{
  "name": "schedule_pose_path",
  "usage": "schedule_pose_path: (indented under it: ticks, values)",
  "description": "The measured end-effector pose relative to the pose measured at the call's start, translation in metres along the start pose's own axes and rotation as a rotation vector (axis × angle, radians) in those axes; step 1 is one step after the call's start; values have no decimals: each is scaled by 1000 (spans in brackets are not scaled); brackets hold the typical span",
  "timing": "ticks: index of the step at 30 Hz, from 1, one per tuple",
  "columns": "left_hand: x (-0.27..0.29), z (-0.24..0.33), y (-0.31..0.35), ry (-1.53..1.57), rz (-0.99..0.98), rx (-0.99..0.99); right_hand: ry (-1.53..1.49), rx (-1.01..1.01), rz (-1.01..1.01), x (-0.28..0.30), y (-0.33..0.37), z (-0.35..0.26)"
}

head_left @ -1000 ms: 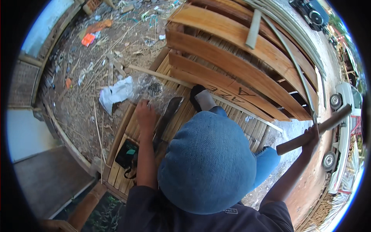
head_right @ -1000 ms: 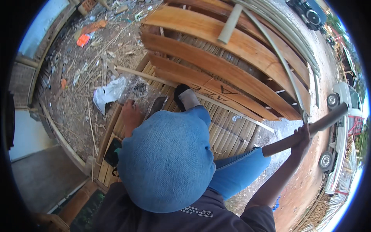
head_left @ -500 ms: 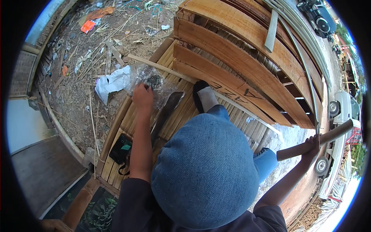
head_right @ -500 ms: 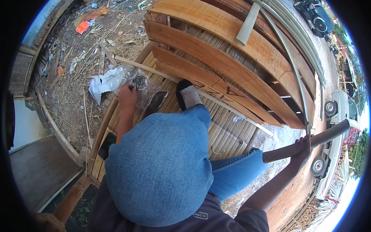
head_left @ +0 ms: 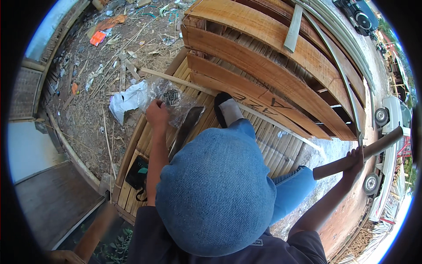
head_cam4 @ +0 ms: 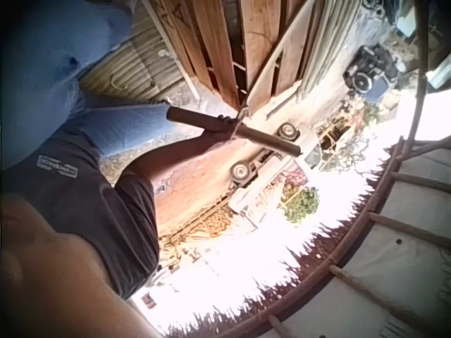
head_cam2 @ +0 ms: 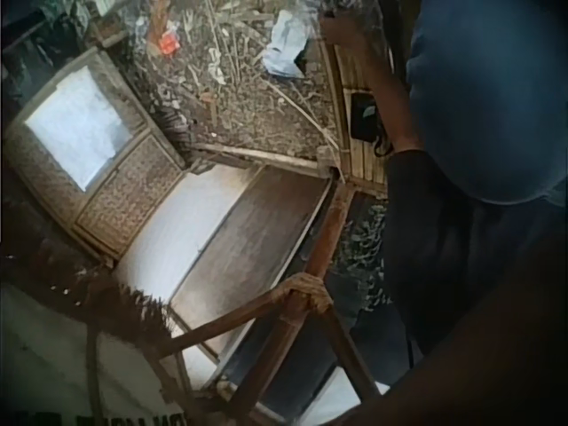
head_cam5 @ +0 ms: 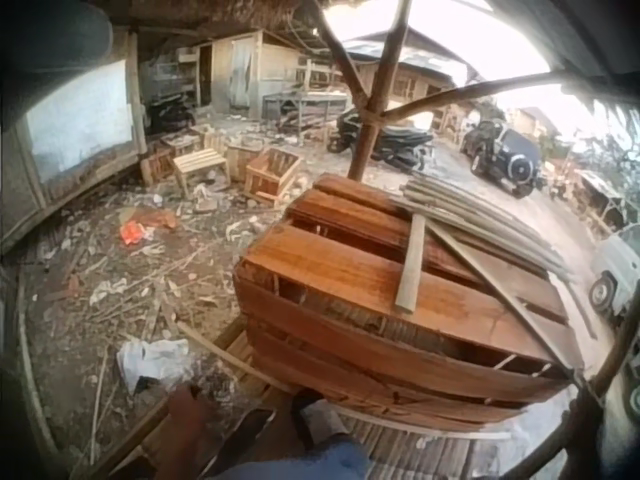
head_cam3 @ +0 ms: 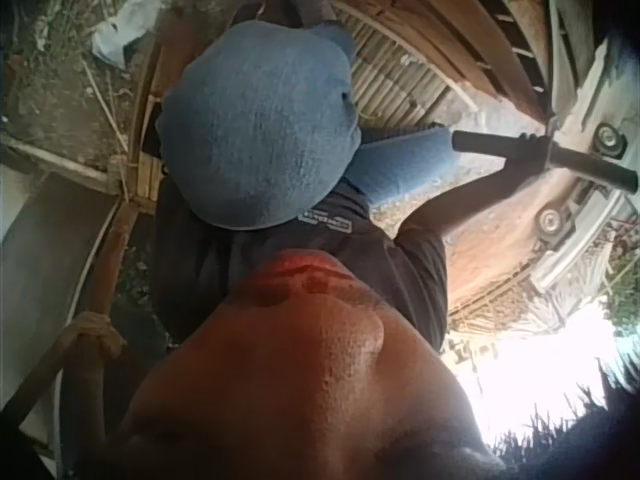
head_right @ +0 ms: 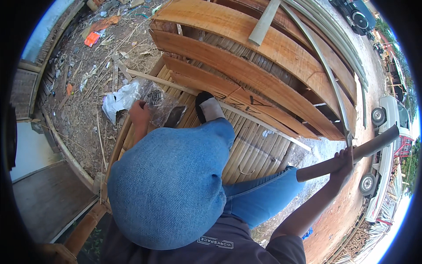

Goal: The person fastens a bamboo strip to a wooden frame. They position the strip, insert a metal fastener through the bamboo into the wood, and use a piece of bamboo as a mallet to hammer it into place.

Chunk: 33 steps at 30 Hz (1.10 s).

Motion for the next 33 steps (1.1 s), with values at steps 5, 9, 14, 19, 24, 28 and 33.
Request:
schedule_pose_path:
  ticks: [5, 9, 14, 19, 24, 28, 33]
  values:
    - [6, -9, -5, 80, -17, -11, -3, -1, -32, -6, 4, -1]
    - [11, -12, -5, 90, -55, -19, 30, 10, -20, -8, 6, 0]
    - [-2, -8, -16, 159, -28, -122, -11, 8, -33, -1, 8, -3]
    - [-19, -63, -50, 223, -125, -191, 58, 70, -33, -34, 30, -17]
    - [-47, -101, -84, 198, -337, -192, 1, 130, -53, -46, 33, -25]
    - [33, -103, -134, 415, -356, -202, -79, 99, -79, -56, 37, -23]
    - [168, 160, -73, 473, -153, -501, -78, 137, -69, -38, 35, -25]
Point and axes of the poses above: each hand's wrist, its own y-axis away from the middle knuckle, its own x-axis out of the back of the hand, z = x × y, the point moved 6 cm from there along -y, towards the middle knuckle, and after that the axes turned 3 degrees about x, right-handed, at the moved point
